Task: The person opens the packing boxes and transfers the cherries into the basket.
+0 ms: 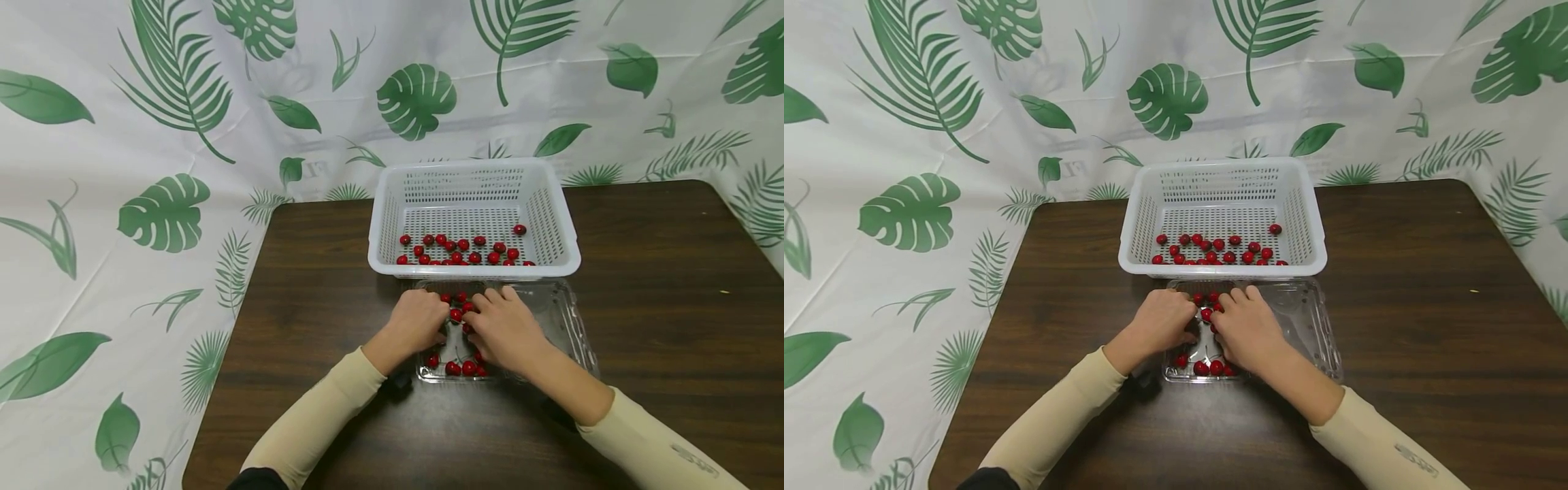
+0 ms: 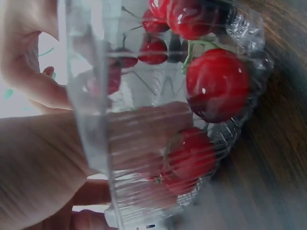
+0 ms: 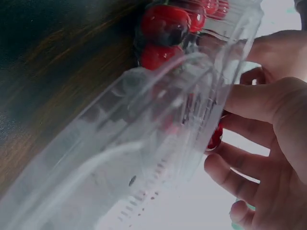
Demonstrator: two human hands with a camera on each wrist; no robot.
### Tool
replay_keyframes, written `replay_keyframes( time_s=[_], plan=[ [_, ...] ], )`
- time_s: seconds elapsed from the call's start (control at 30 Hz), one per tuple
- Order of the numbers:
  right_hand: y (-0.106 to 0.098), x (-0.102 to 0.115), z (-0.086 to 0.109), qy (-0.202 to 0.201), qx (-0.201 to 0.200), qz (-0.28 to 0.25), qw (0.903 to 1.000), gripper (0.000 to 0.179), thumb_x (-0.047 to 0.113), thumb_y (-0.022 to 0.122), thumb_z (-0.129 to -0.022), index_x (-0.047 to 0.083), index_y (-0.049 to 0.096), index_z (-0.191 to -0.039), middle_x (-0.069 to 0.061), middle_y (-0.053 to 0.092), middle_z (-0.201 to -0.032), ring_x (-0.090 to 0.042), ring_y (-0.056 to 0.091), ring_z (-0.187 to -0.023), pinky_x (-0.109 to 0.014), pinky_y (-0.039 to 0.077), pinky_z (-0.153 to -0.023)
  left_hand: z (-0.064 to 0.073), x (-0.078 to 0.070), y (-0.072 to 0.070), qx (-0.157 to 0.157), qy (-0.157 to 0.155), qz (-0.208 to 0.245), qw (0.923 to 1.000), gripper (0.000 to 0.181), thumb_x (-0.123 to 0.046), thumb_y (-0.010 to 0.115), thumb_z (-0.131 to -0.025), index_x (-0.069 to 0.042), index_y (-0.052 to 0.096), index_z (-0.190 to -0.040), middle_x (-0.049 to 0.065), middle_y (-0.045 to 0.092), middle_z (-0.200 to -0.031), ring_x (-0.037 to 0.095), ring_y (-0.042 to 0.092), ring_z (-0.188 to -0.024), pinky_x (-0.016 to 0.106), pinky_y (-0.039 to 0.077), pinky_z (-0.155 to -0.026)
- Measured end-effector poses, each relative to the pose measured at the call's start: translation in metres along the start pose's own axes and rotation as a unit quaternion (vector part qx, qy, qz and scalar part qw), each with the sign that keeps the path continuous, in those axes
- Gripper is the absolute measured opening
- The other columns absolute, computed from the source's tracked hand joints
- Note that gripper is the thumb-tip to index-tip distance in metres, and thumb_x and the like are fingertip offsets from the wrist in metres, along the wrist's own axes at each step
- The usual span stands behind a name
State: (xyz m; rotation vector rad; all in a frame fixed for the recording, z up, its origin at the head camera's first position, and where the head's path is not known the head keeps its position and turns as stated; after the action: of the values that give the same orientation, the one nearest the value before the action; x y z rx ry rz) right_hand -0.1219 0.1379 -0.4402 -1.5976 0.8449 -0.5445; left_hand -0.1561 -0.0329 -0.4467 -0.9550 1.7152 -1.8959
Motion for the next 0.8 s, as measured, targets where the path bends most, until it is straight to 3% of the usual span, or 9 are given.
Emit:
replay_keyframes(
  time_s=[0.27,0.6,0.8],
  plan=[
    [-0.012,-0.005,0.004,0.013,-0.011,-0.038,0.9991,0.025,0.031,0.082,-0.076,0.014,0.075,-0.094,-0.005,0.061,-0.089,-0.026,0.054,-0.081,-0.039,0.035,-0.070,0.000,0.002,0.000,0.030,0.005,0.009,0.9995,0.037,-0.058,0.085,-0.061,-0.025,0.070,-0.069,-0.005,0.064,-0.068,0.019,0.060,-0.062,0.035,0.050,-0.055],
    [-0.028,-0.022,0.004,0.023,-0.047,-0.054,0.9972,0.028,0.028,0.084,-0.076,0.011,0.076,-0.096,-0.007,0.065,-0.093,-0.027,0.057,-0.083,-0.038,0.033,-0.066,0.000,-0.001,0.000,0.013,0.010,0.009,0.9998,0.016,-0.026,0.080,-0.073,-0.024,0.066,-0.065,-0.004,0.064,-0.066,0.019,0.062,-0.062,0.035,0.051,-0.055],
    [-0.039,-0.040,-0.003,0.054,-0.071,-0.058,0.9943,0.032,0.029,0.083,-0.077,0.009,0.076,-0.102,-0.010,0.065,-0.097,-0.029,0.055,-0.083,-0.041,0.034,-0.066,0.000,-0.004,0.002,0.001,0.015,0.019,0.9997,0.018,-0.015,0.074,-0.076,-0.023,0.063,-0.064,-0.004,0.063,-0.064,0.019,0.062,-0.060,0.036,0.050,-0.053]
  ],
)
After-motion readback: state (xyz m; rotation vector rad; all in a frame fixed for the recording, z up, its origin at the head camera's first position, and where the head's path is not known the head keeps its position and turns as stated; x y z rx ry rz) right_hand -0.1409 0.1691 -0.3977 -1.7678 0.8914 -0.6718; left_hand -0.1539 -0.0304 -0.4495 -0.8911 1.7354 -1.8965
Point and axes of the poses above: each hand's wrist, its own z-axis away from the middle knuckle, its own y-axis out of the palm, x = y × z, the point moved 1 cm from there along -z, towards the middle knuckle
